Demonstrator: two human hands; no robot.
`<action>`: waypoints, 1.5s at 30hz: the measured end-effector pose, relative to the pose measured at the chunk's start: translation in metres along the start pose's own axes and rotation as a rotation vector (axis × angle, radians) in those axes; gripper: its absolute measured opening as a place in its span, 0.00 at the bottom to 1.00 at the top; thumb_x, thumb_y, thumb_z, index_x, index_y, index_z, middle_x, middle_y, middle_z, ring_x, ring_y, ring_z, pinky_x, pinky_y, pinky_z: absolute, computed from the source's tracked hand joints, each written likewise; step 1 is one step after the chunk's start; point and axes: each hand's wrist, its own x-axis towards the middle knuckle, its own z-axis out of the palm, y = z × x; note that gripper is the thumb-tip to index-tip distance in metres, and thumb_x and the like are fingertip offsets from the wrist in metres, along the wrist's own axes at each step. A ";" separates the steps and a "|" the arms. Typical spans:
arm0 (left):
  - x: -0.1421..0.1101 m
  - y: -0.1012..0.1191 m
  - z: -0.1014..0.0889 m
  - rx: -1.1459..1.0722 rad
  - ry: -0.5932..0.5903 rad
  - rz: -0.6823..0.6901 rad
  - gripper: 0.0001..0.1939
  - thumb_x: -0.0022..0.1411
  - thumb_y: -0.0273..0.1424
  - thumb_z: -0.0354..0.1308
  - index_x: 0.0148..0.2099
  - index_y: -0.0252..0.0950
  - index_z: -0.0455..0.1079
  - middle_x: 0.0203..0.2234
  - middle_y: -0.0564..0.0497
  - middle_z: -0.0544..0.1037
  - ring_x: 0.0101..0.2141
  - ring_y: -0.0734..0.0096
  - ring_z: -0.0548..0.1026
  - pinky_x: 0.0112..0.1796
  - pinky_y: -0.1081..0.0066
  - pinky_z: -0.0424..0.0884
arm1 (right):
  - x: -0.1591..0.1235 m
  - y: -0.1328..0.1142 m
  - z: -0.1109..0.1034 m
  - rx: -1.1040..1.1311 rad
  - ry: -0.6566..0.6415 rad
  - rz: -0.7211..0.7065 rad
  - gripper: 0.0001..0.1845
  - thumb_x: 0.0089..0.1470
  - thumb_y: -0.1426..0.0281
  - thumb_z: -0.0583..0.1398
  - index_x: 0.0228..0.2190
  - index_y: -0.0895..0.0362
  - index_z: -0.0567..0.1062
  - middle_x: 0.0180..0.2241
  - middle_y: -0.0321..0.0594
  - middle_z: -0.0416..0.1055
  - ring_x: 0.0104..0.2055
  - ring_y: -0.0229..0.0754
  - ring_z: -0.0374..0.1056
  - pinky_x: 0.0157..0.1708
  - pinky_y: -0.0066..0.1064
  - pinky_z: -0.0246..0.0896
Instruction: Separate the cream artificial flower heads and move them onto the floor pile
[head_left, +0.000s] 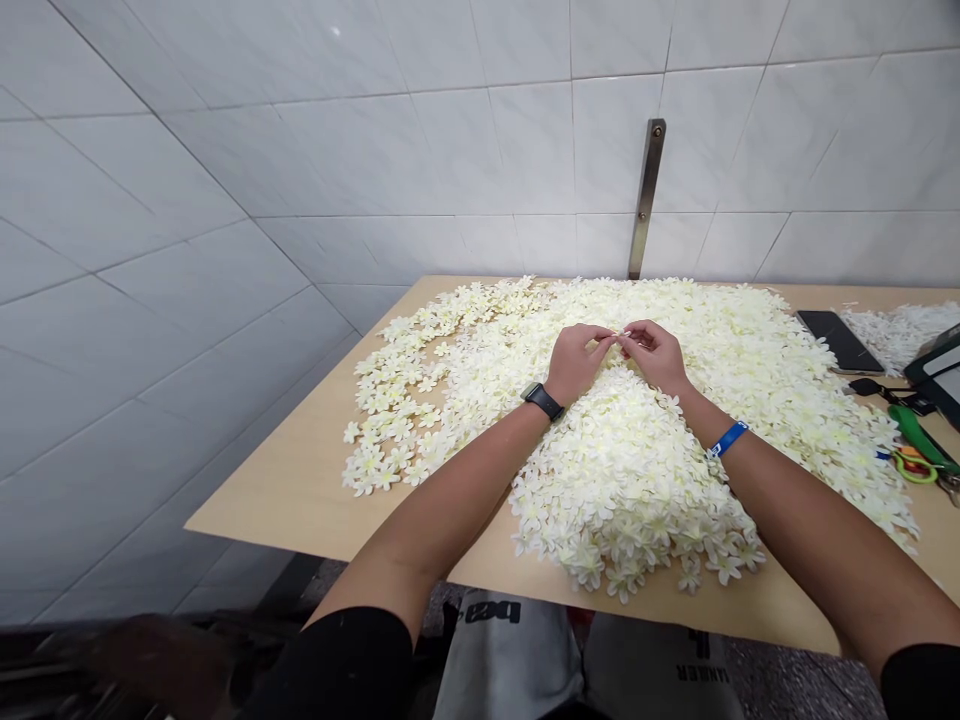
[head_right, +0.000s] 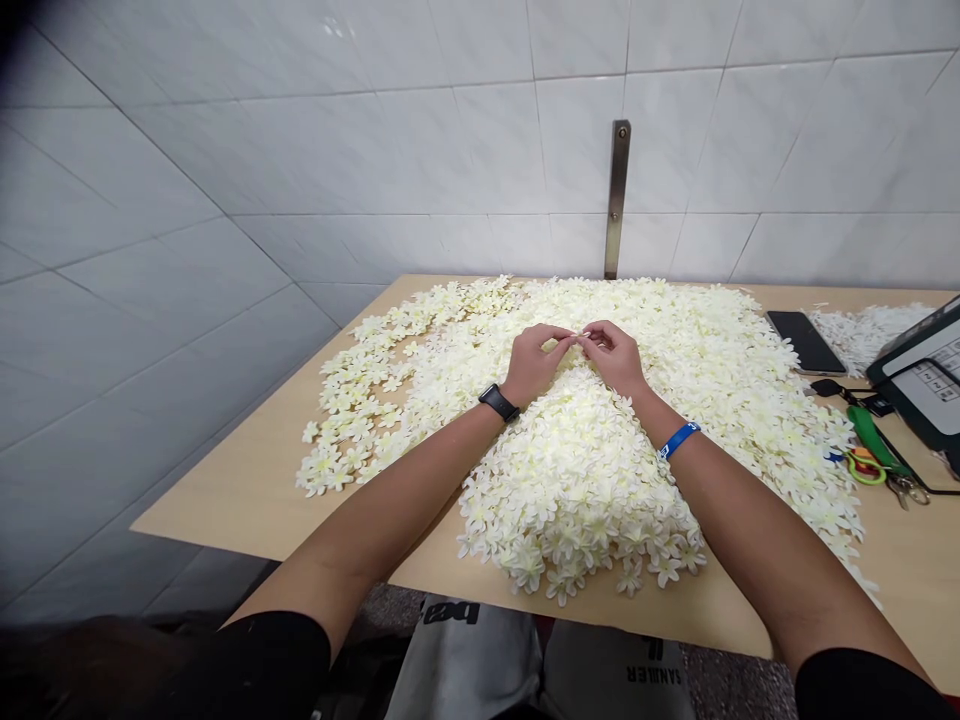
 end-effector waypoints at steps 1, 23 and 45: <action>0.000 0.001 0.000 0.000 0.003 -0.006 0.09 0.67 0.38 0.62 0.39 0.39 0.79 0.35 0.50 0.84 0.39 0.66 0.80 0.46 0.65 0.74 | 0.000 0.000 0.000 -0.004 0.000 -0.002 0.24 0.43 0.48 0.71 0.31 0.54 0.75 0.28 0.35 0.73 0.27 0.38 0.70 0.30 0.33 0.71; 0.001 -0.003 0.001 -0.034 0.025 -0.078 0.10 0.64 0.37 0.65 0.34 0.37 0.76 0.31 0.51 0.81 0.35 0.68 0.78 0.41 0.68 0.73 | -0.001 0.001 -0.002 -0.081 0.011 -0.037 0.20 0.49 0.51 0.67 0.34 0.54 0.77 0.29 0.38 0.75 0.30 0.41 0.74 0.33 0.36 0.74; 0.002 0.007 -0.003 -0.036 -0.043 0.133 0.16 0.73 0.37 0.51 0.55 0.39 0.73 0.58 0.45 0.76 0.59 0.62 0.72 0.62 0.56 0.68 | -0.002 -0.004 -0.003 -0.147 0.080 -0.085 0.11 0.51 0.59 0.64 0.31 0.53 0.74 0.31 0.37 0.73 0.33 0.39 0.68 0.26 0.28 0.61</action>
